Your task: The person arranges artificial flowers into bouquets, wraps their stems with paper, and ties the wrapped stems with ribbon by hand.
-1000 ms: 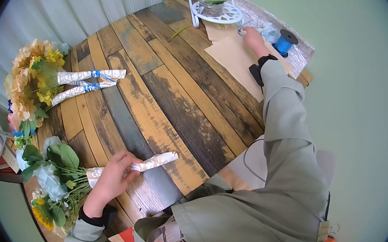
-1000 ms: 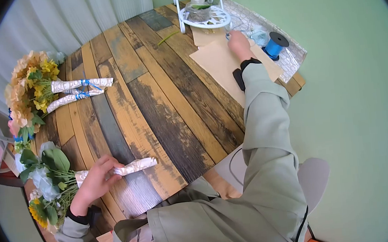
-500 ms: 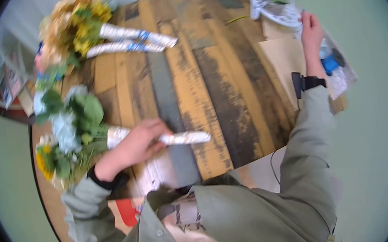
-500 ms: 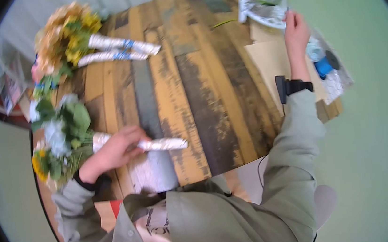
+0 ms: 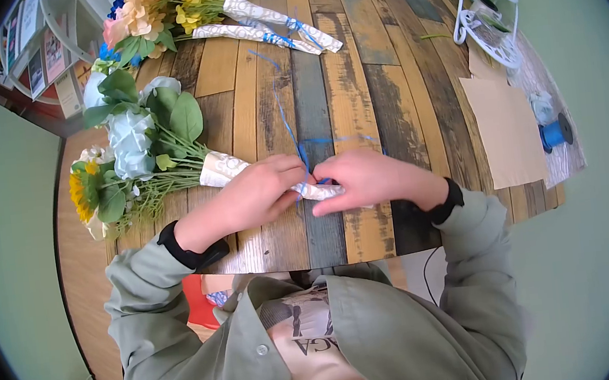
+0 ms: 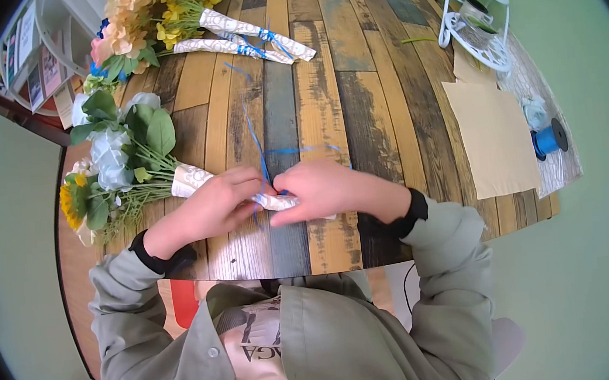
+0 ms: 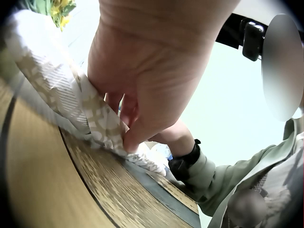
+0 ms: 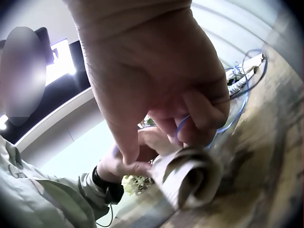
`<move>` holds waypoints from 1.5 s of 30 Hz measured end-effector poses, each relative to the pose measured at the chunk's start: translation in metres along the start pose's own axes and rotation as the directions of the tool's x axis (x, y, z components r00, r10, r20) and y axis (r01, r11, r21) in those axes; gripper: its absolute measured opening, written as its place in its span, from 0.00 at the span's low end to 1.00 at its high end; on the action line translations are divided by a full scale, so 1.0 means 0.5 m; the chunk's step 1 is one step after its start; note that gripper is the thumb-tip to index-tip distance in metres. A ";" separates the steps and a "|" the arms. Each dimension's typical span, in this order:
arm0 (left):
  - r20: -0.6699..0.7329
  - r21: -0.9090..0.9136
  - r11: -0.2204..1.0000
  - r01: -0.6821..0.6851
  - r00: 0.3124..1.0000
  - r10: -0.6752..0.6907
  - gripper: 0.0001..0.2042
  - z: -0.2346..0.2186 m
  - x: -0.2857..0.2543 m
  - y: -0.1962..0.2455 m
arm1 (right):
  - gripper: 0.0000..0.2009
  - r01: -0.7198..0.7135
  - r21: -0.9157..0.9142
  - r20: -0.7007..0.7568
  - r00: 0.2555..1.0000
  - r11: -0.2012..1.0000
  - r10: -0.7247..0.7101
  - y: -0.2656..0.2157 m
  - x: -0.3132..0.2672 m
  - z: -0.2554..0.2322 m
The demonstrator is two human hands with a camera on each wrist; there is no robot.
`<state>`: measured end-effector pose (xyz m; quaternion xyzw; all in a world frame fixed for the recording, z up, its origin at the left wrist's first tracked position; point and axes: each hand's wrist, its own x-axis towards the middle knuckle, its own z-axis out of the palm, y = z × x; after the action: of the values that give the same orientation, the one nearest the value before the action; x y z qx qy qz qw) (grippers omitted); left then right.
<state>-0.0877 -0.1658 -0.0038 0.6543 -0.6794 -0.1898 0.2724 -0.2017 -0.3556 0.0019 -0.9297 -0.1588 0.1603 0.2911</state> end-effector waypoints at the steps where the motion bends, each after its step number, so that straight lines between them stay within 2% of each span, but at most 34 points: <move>1: -0.011 0.019 1.000 0.004 1.000 -0.003 0.12 -0.002 -0.001 0.002 | 0.19 0.003 -0.006 0.003 1.000 1.000 -0.002 0.000 0.001 0.022; 3: -0.081 0.042 0.999 -0.016 0.997 0.019 0.12 0.000 -0.001 0.005 | 0.16 -0.021 -0.241 -0.289 0.956 0.970 -0.052 -0.004 0.005 0.055; 4: -0.142 0.068 0.997 -0.034 0.989 0.043 0.13 0.001 -0.001 0.006 | 0.13 -0.032 -0.267 -0.362 0.929 0.963 -0.069 -0.008 0.006 0.061; 5: -0.148 0.073 0.997 -0.033 0.988 0.043 0.13 0.002 -0.004 0.017 | 0.13 -0.028 -0.274 -0.361 0.929 0.961 -0.076 -0.011 0.005 0.061; 7: -0.445 0.261 0.963 0.063 0.893 0.063 0.13 0.018 -0.023 0.051 | 0.12 -0.063 -0.219 -0.420 0.907 0.974 -0.036 -0.018 -0.002 0.058; 8: -0.450 0.271 0.953 0.138 0.893 -0.001 0.12 0.029 -0.049 0.053 | 0.12 -0.060 -0.232 -0.422 0.905 0.971 -0.045 -0.019 -0.004 0.062; 9: -0.456 0.277 0.951 0.138 0.890 0.004 0.12 0.040 -0.069 0.056 | 0.12 -0.032 -0.243 -0.444 0.892 0.969 -0.082 -0.020 -0.007 0.066; 10: -0.382 0.077 0.970 0.229 0.906 -0.183 0.11 0.046 -0.084 0.061 | 0.11 -0.005 -0.244 -0.463 0.879 0.970 -0.112 -0.020 -0.007 0.067; 11: -0.266 -0.119 0.936 0.333 0.897 -0.353 0.10 0.049 -0.091 0.063 | 0.11 -0.003 -0.237 -0.460 0.881 0.971 -0.110 -0.018 -0.007 0.070; 13: -0.259 -0.202 0.929 0.311 0.898 -0.357 0.12 0.048 -0.093 0.068 | 0.11 -0.038 -0.225 -0.473 0.878 0.974 -0.075 -0.015 -0.004 0.067; 15: -0.334 -0.099 0.972 0.212 0.913 -0.233 0.16 0.068 -0.097 0.073 | 0.10 -0.005 -0.225 -0.494 0.863 0.974 -0.110 -0.008 -0.002 0.069; 16: -0.103 -0.101 0.950 0.296 0.946 -0.306 0.20 0.074 -0.111 0.071 | 0.10 0.021 -0.230 -0.517 0.845 0.973 -0.140 -0.003 -0.001 0.073; 17: -0.114 -0.101 0.950 0.296 0.945 -0.307 0.20 0.088 -0.113 0.067 | 0.10 0.026 -0.238 -0.512 0.846 0.971 -0.148 -0.006 -0.001 0.075; 19: -0.206 -0.292 0.897 0.332 0.894 -0.398 0.24 0.112 -0.113 0.056 | 0.09 0.021 -0.278 -0.518 0.839 0.960 -0.168 -0.025 -0.006 0.071; 20: -0.076 -0.350 0.844 0.407 0.885 -0.459 0.28 0.100 -0.109 0.039 | 0.09 0.024 -0.271 -0.517 0.839 0.962 -0.167 -0.029 -0.006 0.068; 21: -0.076 -0.348 0.843 0.410 0.884 -0.461 0.28 0.103 -0.104 0.023 | 0.09 0.031 -0.261 -0.531 0.830 0.965 -0.170 -0.031 -0.007 0.067; 22: -0.033 -0.608 0.694 0.385 0.862 -0.506 0.28 0.114 -0.096 0.007 | 0.09 0.039 -0.255 -0.543 0.821 0.966 -0.176 -0.034 -0.009 0.068; 23: 0.022 -0.814 0.481 0.326 0.844 -0.535 0.28 0.126 -0.089 -0.001 | 0.09 0.040 -0.259 -0.543 0.820 0.965 -0.180 -0.040 -0.012 0.070; 24: -0.125 -0.856 0.494 0.151 0.868 -0.481 0.31 0.135 -0.073 0.003 | 0.10 0.039 -0.247 -0.534 0.828 0.968 -0.170 -0.049 -0.014 0.068; 25: -0.124 -0.857 0.493 0.151 0.867 -0.483 0.31 0.137 -0.062 0.002 | 0.10 0.037 -0.233 -0.526 0.836 0.972 -0.158 -0.053 -0.015 0.066; 28: -0.135 -0.893 0.445 0.076 0.895 -0.424 0.22 0.128 -0.047 -0.008 | 0.10 0.052 -0.229 -0.520 0.838 0.972 -0.167 -0.045 -0.017 0.056; 29: 0.046 -0.780 0.561 0.277 0.919 -0.391 0.15 0.109 -0.057 -0.007 | 0.10 0.048 -0.225 -0.520 0.838 0.973 -0.162 -0.042 -0.016 0.054; 30: 0.228 -0.605 0.665 0.437 0.896 -0.381 0.10 0.090 -0.069 -0.002 | 0.10 0.059 -0.251 -0.531 0.826 0.966 -0.189 -0.037 -0.015 0.054; 31: 0.233 -0.605 0.665 0.438 0.896 -0.379 0.10 0.070 -0.080 0.011 | 0.10 0.070 -0.277 -0.542 0.812 0.958 -0.216 -0.032 -0.015 0.054; 32: 0.111 -0.312 0.880 0.359 0.933 -0.342 0.06 0.044 -0.094 0.030 | 0.10 0.067 -0.272 -0.545 0.811 0.960 -0.211 -0.030 -0.014 0.053; 33: 0.015 0.035 0.965 0.261 0.965 -0.261 0.07 0.015 -0.105 0.048 | 0.10 0.031 -0.311 -0.533 0.822 0.950 -0.201 -0.029 -0.013 0.051; 35: -0.199 0.267 0.922 0.282 0.952 -0.234 0.05 -0.040 -0.120 0.079 | 0.10 0.001 -0.340 -0.521 0.833 0.941 -0.189 -0.028 -0.009 0.050; 36: -0.196 0.267 0.920 0.288 0.951 -0.241 0.05 -0.063 -0.131 0.088 | 0.10 -0.007 -0.369 -0.512 0.836 0.929 -0.197 -0.028 -0.009 0.048; 38: -0.068 0.236 0.905 0.354 0.935 -0.349 0.05 -0.109 -0.151 0.102 | 0.10 -0.010 -0.395 -0.504 0.839 0.919 -0.207 -0.025 -0.008 0.047; 39: -0.065 0.237 0.903 0.357 0.934 -0.352 0.05 -0.132 -0.159 0.113 | 0.10 -0.012 -0.408 -0.501 0.839 0.913 -0.213 -0.021 -0.007 0.048; 41: 0.084 0.014 0.859 0.512 0.855 -0.511 0.05 -0.174 -0.170 0.134 | 0.10 -0.016 -0.418 -0.500 0.838 0.908 -0.216 -0.019 -0.007 0.049; 43: -0.032 0.072 0.869 0.490 0.872 -0.489 0.05 -0.207 -0.179 0.136 | 0.11 -0.017 -0.447 -0.496 0.837 0.894 -0.232 -0.021 -0.007 0.050; 44: -0.160 0.040 0.900 0.435 0.892 -0.424 0.07 -0.214 -0.177 0.128 | 0.11 -0.011 -0.447 -0.494 0.837 0.894 -0.236 -0.022 -0.006 0.053; 45: -0.225 0.112 0.895 0.432 0.888 -0.401 0.06 -0.226 -0.168 0.124 | 0.13 -0.016 -0.444 -0.487 0.843 0.896 -0.227 -0.022 -0.004 0.053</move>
<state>-0.0668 -0.0666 0.1122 0.8202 -0.5054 -0.1240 0.2376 -0.2161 -0.3350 -0.0120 -0.9679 -0.1564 -0.1566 0.1193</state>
